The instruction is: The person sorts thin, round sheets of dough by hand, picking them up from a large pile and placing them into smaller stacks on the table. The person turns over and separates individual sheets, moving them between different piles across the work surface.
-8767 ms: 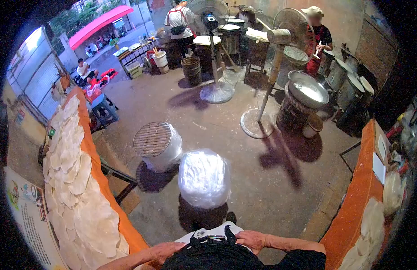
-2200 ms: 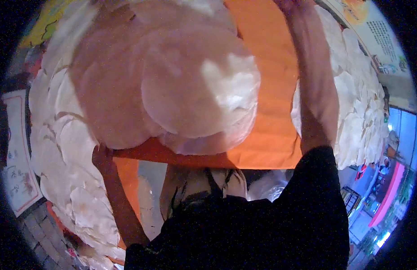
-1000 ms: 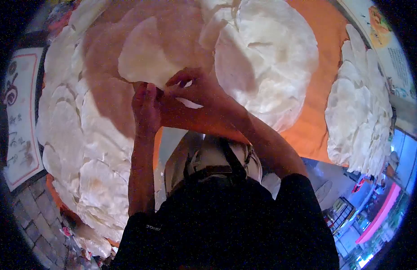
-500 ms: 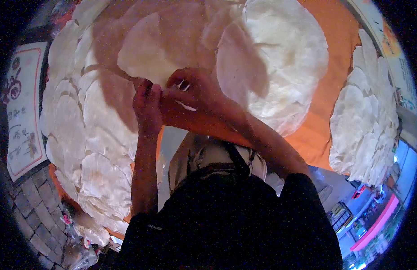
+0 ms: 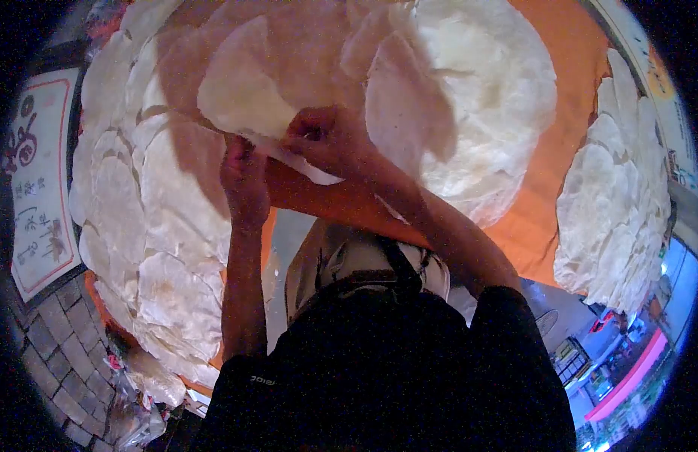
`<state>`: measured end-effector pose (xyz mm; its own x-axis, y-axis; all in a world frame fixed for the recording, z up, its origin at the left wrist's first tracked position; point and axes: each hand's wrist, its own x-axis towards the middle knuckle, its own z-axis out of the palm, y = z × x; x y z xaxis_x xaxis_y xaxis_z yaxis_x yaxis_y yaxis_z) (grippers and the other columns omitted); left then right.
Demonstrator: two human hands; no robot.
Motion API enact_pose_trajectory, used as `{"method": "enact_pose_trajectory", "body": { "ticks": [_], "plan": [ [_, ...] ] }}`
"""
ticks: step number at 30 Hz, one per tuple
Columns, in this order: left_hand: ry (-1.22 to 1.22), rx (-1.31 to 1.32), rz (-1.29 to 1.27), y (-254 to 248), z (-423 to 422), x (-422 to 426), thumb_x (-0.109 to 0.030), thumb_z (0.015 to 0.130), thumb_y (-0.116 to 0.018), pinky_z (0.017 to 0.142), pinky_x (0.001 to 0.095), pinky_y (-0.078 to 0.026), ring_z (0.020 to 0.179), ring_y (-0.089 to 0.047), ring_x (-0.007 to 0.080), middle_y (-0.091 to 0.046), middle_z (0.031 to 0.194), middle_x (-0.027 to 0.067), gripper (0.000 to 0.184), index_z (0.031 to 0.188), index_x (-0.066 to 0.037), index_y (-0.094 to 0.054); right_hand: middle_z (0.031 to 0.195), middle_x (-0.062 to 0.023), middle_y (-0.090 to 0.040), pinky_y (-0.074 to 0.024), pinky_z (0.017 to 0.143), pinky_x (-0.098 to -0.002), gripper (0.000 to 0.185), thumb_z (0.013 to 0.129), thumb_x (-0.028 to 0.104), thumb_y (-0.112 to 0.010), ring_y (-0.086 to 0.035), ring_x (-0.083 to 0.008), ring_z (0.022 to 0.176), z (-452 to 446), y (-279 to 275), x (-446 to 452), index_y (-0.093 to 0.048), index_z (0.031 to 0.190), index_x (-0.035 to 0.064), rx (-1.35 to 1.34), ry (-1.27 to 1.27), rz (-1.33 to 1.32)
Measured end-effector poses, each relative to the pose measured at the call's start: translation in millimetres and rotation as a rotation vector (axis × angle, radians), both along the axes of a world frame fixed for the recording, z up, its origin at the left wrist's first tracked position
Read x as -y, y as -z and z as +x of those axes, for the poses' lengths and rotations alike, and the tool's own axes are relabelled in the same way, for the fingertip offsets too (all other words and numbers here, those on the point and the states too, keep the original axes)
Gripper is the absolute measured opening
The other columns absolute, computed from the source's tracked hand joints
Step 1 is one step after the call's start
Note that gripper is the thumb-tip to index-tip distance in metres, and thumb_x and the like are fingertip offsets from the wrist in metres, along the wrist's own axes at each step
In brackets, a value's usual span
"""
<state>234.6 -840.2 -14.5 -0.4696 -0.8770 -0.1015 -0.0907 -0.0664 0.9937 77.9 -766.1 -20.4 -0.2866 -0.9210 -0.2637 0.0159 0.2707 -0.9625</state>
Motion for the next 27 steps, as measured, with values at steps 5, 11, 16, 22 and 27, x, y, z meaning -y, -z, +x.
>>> {"method": "enact_pose_trajectory", "body": {
  "ticks": [5,11,16,22,27],
  "plan": [
    [-0.133,-0.293,0.263,-1.4,17.3,1.5,-0.002,0.079,-0.061,0.086,0.0341,-0.049,0.102,-0.056,0.0201,-0.060,0.114,0.0081,0.039,0.118,0.000,-0.055,0.068,-0.0080,-0.059,-0.0460,0.059,-0.0343,0.022,0.082,0.021,-0.069,-0.056,-0.0231,0.065,12.4,-43.9,-8.1,-0.057,0.089,0.0047,-0.525,0.017,-0.042],
    [-0.282,-0.195,0.639,42.4,33.6,21.9,-0.022,0.094,-0.053,0.087,0.0374,-0.053,0.099,-0.060,0.0234,-0.059,0.113,0.0100,0.033,0.120,-0.002,-0.052,0.080,-0.0110,-0.064,-0.0506,0.071,-0.0402,0.016,0.076,0.024,-0.064,-0.063,-0.0320,0.085,45.9,-13.5,11.8,-0.064,0.085,0.0114,-0.846,-0.147,-0.194],
    [-0.180,-0.304,0.559,4.1,120.9,48.9,-0.023,0.095,-0.057,0.100,0.0426,-0.046,0.116,-0.054,0.0274,-0.055,0.129,0.0129,0.044,0.131,0.001,-0.050,0.074,-0.0101,-0.067,-0.0523,0.059,-0.0397,0.023,0.076,0.019,-0.069,-0.066,-0.0243,0.065,-23.1,-69.4,16.8,-0.067,0.088,0.0007,0.054,0.137,-0.285],
    [-0.151,-0.004,0.286,10.1,188.5,55.0,-0.030,0.096,-0.056,0.091,0.0341,-0.048,0.105,-0.057,0.0210,-0.059,0.118,0.0102,0.048,0.131,0.003,-0.049,0.080,-0.0128,-0.066,-0.0522,0.058,-0.0324,0.017,0.085,0.013,-0.062,-0.065,-0.0189,0.066,-182.3,-129.9,-60.1,-0.066,0.098,0.0028,0.253,0.427,-0.202],
    [0.042,0.019,0.407,9.2,200.3,74.9,-0.024,0.091,-0.060,0.075,0.0316,-0.051,0.081,-0.062,0.0181,-0.065,0.096,0.0085,0.049,0.132,0.001,-0.049,0.088,-0.0090,-0.066,-0.0510,0.055,-0.0287,0.024,0.093,0.017,-0.059,-0.063,-0.0149,0.067,-282.6,-228.8,-131.4,-0.061,0.109,0.0000,-0.805,0.391,-0.100]
  ]
}}
